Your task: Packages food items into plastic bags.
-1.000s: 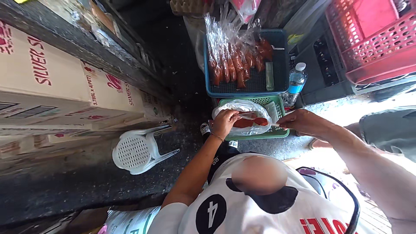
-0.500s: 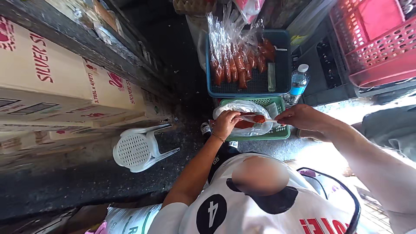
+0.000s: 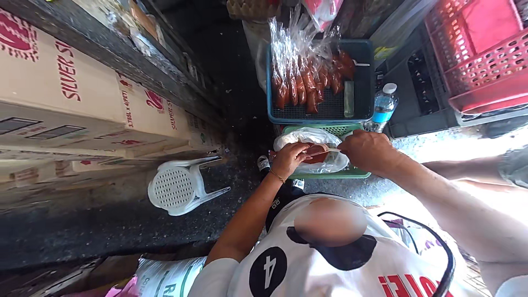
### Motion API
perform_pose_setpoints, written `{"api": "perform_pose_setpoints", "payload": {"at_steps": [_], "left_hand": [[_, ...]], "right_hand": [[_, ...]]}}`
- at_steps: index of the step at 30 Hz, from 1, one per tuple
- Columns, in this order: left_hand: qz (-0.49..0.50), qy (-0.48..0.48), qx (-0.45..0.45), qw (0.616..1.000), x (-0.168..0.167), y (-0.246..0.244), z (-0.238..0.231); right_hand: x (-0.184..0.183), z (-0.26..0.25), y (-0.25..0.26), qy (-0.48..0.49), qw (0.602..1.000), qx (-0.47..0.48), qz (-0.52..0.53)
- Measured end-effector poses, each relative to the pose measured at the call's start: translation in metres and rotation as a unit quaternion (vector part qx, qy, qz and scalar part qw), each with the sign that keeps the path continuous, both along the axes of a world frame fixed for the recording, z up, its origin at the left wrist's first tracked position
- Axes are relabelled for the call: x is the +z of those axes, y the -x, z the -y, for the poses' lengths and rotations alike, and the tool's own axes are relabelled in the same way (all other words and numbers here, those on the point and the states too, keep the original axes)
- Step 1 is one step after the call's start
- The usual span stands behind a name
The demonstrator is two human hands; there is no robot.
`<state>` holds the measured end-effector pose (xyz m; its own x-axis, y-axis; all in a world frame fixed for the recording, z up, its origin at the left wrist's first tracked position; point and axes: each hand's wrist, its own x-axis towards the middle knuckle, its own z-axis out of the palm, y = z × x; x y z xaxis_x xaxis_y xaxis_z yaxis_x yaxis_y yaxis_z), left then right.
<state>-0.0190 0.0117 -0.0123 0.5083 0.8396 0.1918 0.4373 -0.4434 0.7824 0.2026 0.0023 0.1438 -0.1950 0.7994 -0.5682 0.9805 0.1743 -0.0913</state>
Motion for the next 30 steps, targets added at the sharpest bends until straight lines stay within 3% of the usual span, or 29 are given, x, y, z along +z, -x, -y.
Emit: {"api": "perform_pose_setpoints", "payload": {"at_steps": [11, 15, 21, 23, 27, 30], "left_hand": [[0.016, 0.000, 0.015, 1.000, 0.001, 0.009, 0.007], [0.032, 0.042, 0.031, 0.998, 0.006, 0.015, 0.009], [0.126, 0.072, 0.059, 0.988, 0.003, 0.032, 0.010], [0.150, 0.074, 0.067, 0.984, 0.008, 0.038, 0.012], [0.195, 0.086, 0.072, 0.974, 0.023, 0.040, 0.014], [0.226, 0.097, 0.071, 0.967, 0.036, 0.037, 0.016]], "right_hand": [[-0.009, 0.017, -0.028, -0.112, 0.985, -0.004, -0.132], [-0.017, 0.020, -0.043, -0.083, 0.966, -0.050, -0.240], [-0.043, 0.025, -0.064, -0.010, 0.905, -0.175, -0.387], [-0.069, 0.024, -0.066, 0.005, 0.904, -0.203, -0.377], [-0.130, 0.020, -0.051, 0.042, 0.949, -0.195, -0.245], [-0.148, 0.017, -0.031, 0.082, 0.971, -0.171, -0.142]]}}
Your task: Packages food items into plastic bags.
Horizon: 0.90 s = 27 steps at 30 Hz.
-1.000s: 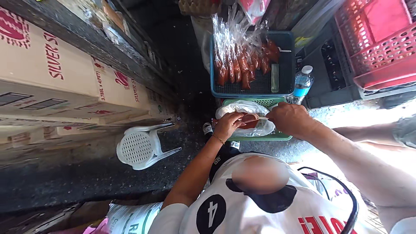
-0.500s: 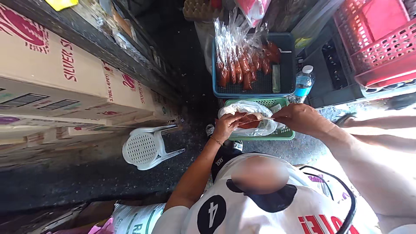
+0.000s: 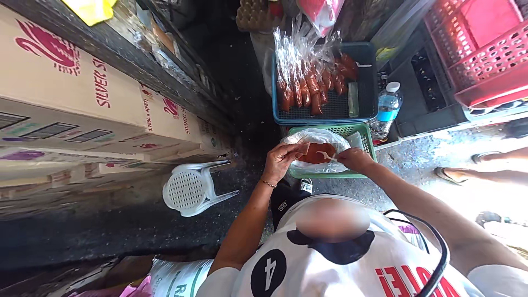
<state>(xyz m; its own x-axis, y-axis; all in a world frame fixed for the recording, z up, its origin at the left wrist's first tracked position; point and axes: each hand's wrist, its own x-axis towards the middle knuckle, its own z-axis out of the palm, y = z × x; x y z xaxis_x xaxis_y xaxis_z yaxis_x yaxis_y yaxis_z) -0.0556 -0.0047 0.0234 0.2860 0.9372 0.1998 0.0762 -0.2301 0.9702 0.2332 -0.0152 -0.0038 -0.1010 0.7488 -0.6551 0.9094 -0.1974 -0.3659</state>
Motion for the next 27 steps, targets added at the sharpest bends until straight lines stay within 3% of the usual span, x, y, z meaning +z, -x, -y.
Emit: {"api": "perform_pose_setpoints", "payload": {"at_steps": [2, 5, 7, 9, 13, 18, 23, 27], "left_hand": [[0.025, 0.004, -0.005, 1.000, 0.006, -0.003, 0.000], [0.045, 0.005, -0.016, 0.999, 0.012, -0.005, -0.001], [0.052, 0.003, -0.028, 0.998, 0.016, -0.007, -0.002], [0.065, 0.003, -0.044, 0.997, 0.019, -0.010, -0.004], [0.088, -0.003, -0.068, 0.994, 0.029, -0.017, -0.008], [0.079, -0.006, -0.074, 0.994, 0.036, -0.015, -0.011], [0.054, 0.137, -0.101, 0.984, 0.015, -0.020, -0.015], [0.050, 0.156, -0.122, 0.979, 0.004, -0.024, -0.016]], "right_hand": [[0.013, -0.002, 0.011, -0.017, 1.000, 0.001, 0.001], [0.061, -0.006, 0.020, -0.135, 0.976, -0.014, -0.168], [0.100, -0.013, 0.027, -0.163, 0.946, 0.001, -0.279], [0.127, -0.022, 0.036, -0.215, 0.923, 0.041, -0.318], [0.156, -0.036, 0.051, -0.314, 0.887, 0.112, -0.320], [0.181, -0.034, 0.061, -0.363, 0.865, 0.146, -0.315], [0.199, -0.041, 0.059, -0.399, 0.847, 0.142, -0.322], [0.207, -0.052, 0.049, -0.439, 0.842, 0.119, -0.291]]}}
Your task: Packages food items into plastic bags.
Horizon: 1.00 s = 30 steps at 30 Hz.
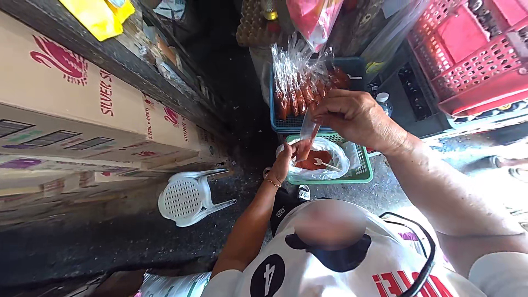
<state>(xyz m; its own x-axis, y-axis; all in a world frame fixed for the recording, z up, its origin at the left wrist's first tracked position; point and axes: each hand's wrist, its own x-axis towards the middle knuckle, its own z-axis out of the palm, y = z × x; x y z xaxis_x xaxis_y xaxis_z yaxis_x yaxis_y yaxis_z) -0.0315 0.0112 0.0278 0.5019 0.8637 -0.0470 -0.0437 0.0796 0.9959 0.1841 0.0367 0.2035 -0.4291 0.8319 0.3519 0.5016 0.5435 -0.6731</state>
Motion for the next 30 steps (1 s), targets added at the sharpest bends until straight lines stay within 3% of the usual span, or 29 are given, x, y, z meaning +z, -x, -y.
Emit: {"api": "perform_pose_setpoints", "payload": {"at_steps": [4, 15, 20, 23, 26, 30], "left_hand": [[0.008, 0.014, -0.009, 1.000, -0.004, -0.002, 0.007], [0.038, 0.067, -0.078, 0.994, 0.009, -0.024, 0.024], [0.069, 0.003, -0.074, 0.995, 0.048, -0.029, 0.027], [0.093, -0.020, -0.076, 0.993, 0.052, -0.035, 0.028], [0.070, -0.002, -0.048, 0.996, 0.044, -0.039, 0.032], [0.100, 0.034, 0.062, 0.993, 0.039, -0.040, 0.034]], "right_hand": [[-0.002, -0.006, -0.009, -0.002, 0.998, -0.066, 0.004], [-0.011, 0.010, -0.009, -0.018, 0.995, -0.092, 0.028], [-0.017, 0.017, -0.006, -0.019, 0.995, -0.069, 0.064], [-0.020, 0.020, -0.002, -0.040, 0.995, -0.077, 0.038], [-0.034, 0.020, 0.000, 0.019, 0.999, -0.015, 0.044], [-0.047, 0.018, -0.014, 0.127, 0.992, -0.001, -0.026]]}}
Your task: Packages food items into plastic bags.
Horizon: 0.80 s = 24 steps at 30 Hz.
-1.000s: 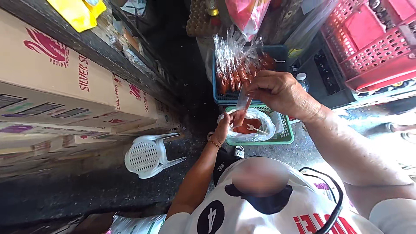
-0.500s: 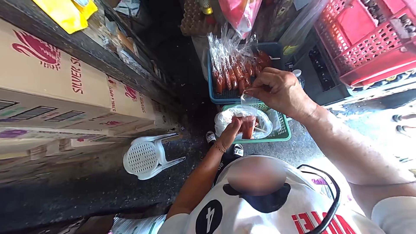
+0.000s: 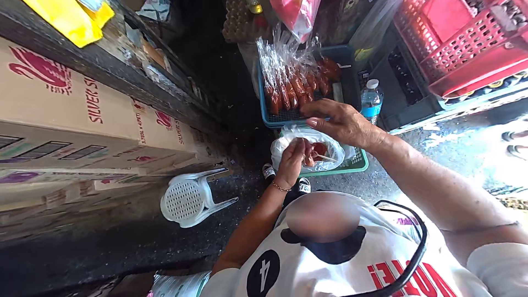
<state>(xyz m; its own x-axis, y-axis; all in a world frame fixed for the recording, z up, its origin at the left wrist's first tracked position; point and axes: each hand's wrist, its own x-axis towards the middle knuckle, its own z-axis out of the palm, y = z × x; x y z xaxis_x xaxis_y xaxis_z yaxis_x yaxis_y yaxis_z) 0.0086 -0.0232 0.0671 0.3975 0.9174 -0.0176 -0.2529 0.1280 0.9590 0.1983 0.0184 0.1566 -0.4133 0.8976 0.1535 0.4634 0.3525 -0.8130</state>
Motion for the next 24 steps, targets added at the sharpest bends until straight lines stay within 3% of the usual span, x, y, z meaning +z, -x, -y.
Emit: {"api": "perform_pose_setpoints", "payload": {"at_steps": [5, 9, 16, 24], "left_hand": [[0.101, 0.104, 0.088, 0.986, 0.025, 0.004, -0.005], [0.160, 0.185, 0.121, 0.962, 0.044, 0.001, -0.005], [0.195, 0.181, 0.093, 0.959, 0.057, 0.004, -0.011], [0.187, 0.141, 0.090, 0.968, 0.057, 0.013, -0.018]], "right_hand": [[-0.069, 0.035, -0.008, 0.188, 0.977, 0.088, 0.044], [-0.114, 0.052, 0.005, 0.180, 0.983, 0.043, 0.020], [-0.116, 0.062, 0.003, 0.146, 0.986, 0.025, -0.078], [-0.118, 0.063, -0.004, 0.271, 0.936, 0.038, -0.222]]}}
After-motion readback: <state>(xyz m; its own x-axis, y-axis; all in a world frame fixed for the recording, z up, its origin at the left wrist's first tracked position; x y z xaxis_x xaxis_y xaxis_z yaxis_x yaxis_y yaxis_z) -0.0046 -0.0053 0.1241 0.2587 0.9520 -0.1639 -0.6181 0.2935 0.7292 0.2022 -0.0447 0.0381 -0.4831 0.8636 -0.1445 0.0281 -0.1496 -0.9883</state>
